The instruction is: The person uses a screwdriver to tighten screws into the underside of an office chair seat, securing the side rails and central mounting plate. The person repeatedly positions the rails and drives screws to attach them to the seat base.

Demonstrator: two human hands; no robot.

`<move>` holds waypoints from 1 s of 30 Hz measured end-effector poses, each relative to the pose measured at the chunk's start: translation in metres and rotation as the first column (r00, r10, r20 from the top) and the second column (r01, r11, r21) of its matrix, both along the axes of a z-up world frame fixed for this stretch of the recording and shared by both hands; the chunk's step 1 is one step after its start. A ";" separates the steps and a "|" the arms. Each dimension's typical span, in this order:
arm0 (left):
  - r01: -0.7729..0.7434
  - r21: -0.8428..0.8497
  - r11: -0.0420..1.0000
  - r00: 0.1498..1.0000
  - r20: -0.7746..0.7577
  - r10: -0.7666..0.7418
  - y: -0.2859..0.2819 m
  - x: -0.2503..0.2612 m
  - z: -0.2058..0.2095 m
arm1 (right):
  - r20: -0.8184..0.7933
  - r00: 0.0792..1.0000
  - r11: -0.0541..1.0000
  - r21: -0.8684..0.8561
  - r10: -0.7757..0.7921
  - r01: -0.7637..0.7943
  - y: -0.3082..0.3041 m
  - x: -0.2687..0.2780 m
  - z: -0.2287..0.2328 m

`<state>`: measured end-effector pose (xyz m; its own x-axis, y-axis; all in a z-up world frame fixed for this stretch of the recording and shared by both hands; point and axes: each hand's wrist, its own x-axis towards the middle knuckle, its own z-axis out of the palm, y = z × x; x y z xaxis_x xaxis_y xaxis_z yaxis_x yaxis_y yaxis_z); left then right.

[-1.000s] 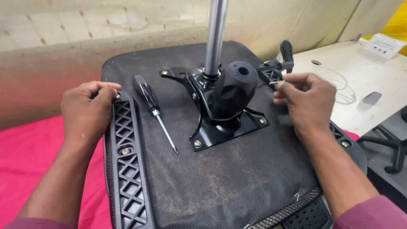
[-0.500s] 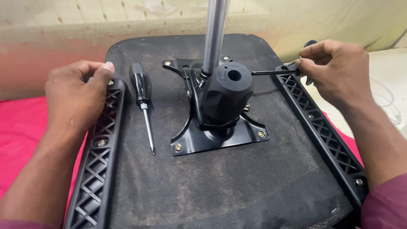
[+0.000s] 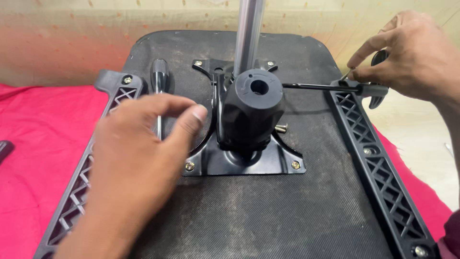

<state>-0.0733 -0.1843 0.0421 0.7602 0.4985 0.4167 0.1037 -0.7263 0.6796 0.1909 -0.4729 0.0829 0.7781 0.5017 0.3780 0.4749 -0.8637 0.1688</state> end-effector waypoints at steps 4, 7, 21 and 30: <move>0.013 0.073 0.997 1.000 -0.027 -0.011 -0.016 0.015 -0.008 | -0.056 0.997 0.994 -0.095 0.052 -0.057 -0.005 0.016 0.007; -0.001 0.039 0.999 0.997 -0.078 0.004 -0.016 0.024 -0.010 | -0.141 0.989 0.991 -0.129 -0.042 0.024 -0.006 0.018 0.008; 0.008 -0.065 0.998 0.987 -0.158 -0.018 -0.015 0.030 -0.005 | -0.409 0.909 0.994 0.035 -0.083 0.107 0.013 -0.001 0.016; 0.012 -0.091 0.996 0.979 -0.199 -0.030 -0.014 0.025 -0.005 | -0.498 0.840 0.973 -0.031 -0.215 0.230 0.025 0.001 0.018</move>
<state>-0.0483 -0.1978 0.0375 0.8346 0.5096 0.2094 0.2296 -0.6672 0.7086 0.1915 -0.4481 0.1011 0.9549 0.2872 -0.0755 0.2829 -0.9571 -0.0632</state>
